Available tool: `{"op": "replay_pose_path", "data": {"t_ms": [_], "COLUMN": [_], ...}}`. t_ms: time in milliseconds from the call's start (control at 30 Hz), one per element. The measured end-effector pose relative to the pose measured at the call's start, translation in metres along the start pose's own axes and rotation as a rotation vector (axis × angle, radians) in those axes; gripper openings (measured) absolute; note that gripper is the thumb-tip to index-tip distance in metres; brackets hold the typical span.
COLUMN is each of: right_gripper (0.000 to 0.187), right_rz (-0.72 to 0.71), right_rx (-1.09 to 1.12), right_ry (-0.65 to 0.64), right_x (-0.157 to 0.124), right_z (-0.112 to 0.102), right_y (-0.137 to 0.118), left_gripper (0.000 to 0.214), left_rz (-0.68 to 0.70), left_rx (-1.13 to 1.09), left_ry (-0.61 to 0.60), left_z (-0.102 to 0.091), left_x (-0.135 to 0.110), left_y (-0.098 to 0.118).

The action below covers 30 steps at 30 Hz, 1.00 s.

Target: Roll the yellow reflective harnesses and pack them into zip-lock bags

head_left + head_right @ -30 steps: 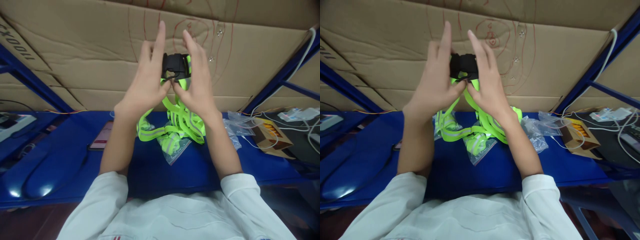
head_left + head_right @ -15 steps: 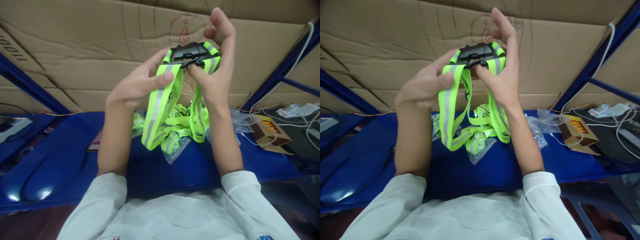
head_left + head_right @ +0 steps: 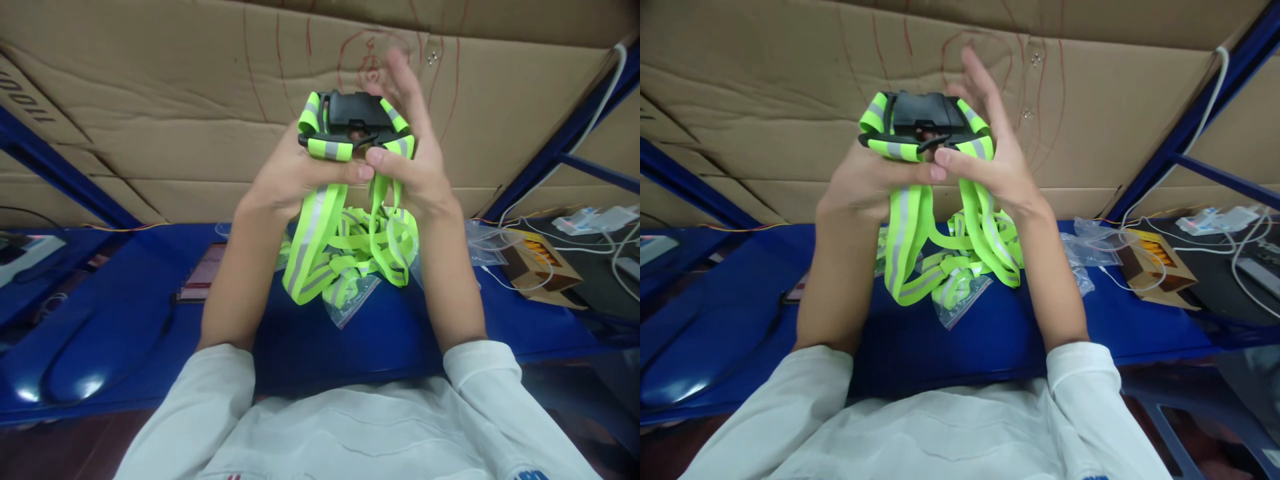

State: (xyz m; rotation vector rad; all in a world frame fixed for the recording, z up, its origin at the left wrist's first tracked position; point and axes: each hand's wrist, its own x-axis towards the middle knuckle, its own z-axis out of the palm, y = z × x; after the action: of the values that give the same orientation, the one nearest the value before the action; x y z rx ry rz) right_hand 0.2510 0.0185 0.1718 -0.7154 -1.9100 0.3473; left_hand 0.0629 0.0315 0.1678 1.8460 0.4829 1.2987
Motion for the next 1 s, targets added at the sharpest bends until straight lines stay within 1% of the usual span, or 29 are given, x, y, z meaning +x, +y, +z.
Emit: {"op": "replay_pose_path", "data": {"t_ms": [67,100,133,200,233,267,300,367,433,500,567,667,733,833,867,933,967,1000], "right_gripper": [0.103,0.099,0.09,0.063,0.054,0.05,0.048,0.046,0.045,0.046,0.047,0.048,0.053,0.057,0.056,0.049,0.043,0.037], "right_rz": [0.067,0.1,0.157,0.244,0.264,0.273,0.276,0.261,0.21,0.16,0.153,0.153,0.08,-0.05,-0.067,-0.042,-0.007,0.028], "right_rx": [0.359,0.469,0.489,0.435,0.413,0.406,0.405,0.398,0.368,0.323,0.28,0.25,0.232,0.219,0.215,0.203,0.186,0.16], "right_ry": [-0.104,-0.123,-0.131,-0.104,-0.089,-0.079,-0.071,-0.066,-0.108,-0.195,-0.253,-0.24,-0.256,-0.312,-0.316,-0.285,-0.226,-0.141], "right_x": [-0.002,-0.002,-0.002,-0.001,-0.001,-0.001,-0.002,-0.003,-0.004,-0.005,-0.007,-0.01,-0.012,-0.014,-0.015,-0.014,-0.014,-0.013], "right_z": [0.0,0.001,0.002,0.005,0.006,0.007,0.008,0.008,0.006,0.003,0.0,-0.004,-0.007,-0.009,-0.008,-0.005,-0.003,-0.001], "right_y": [0.008,0.012,0.016,0.019,0.019,0.018,0.016,0.009,0.003,-0.002,-0.006,-0.006,-0.006,-0.011,-0.014,-0.023,-0.027,-0.03], "left_gripper": [0.035,0.034,0.034,0.039,0.043,0.046,0.048,0.055,0.059,0.052,0.04,0.027,0.019,0.023,0.025,0.026,0.025,0.023], "left_rz": [0.012,-0.001,-0.018,-0.035,-0.036,-0.043,-0.056,-0.101,-0.147,-0.152,-0.128,-0.082,-0.051,-0.031,-0.032,-0.019,-0.008,0.005], "left_rx": [-0.055,-0.055,-0.034,0.037,0.067,0.088,0.104,0.141,0.163,0.134,0.072,-0.034,-0.083,-0.062,-0.048,-0.036,-0.041,-0.047], "left_ry": [0.007,0.01,0.012,0.0,-0.022,-0.056,-0.086,-0.107,-0.076,-0.033,-0.019,-0.068,-0.085,-0.005,0.013,0.02,0.02,0.029], "left_z": [-0.004,-0.006,-0.009,-0.015,-0.018,-0.021,-0.023,-0.027,-0.027,-0.026,-0.025,-0.026,-0.026,-0.024,-0.022,-0.018,-0.016,-0.014], "left_x": [0.0,0.0,0.001,0.003,0.004,0.004,0.005,0.004,0.004,0.002,0.002,0.001,0.0,-0.002,-0.003,-0.004,-0.004,-0.004], "left_y": [0.0,0.0,0.001,0.003,0.004,0.005,0.005,0.006,0.006,0.005,0.003,0.003,0.004,0.009,0.01,0.014,0.016,0.017]}}
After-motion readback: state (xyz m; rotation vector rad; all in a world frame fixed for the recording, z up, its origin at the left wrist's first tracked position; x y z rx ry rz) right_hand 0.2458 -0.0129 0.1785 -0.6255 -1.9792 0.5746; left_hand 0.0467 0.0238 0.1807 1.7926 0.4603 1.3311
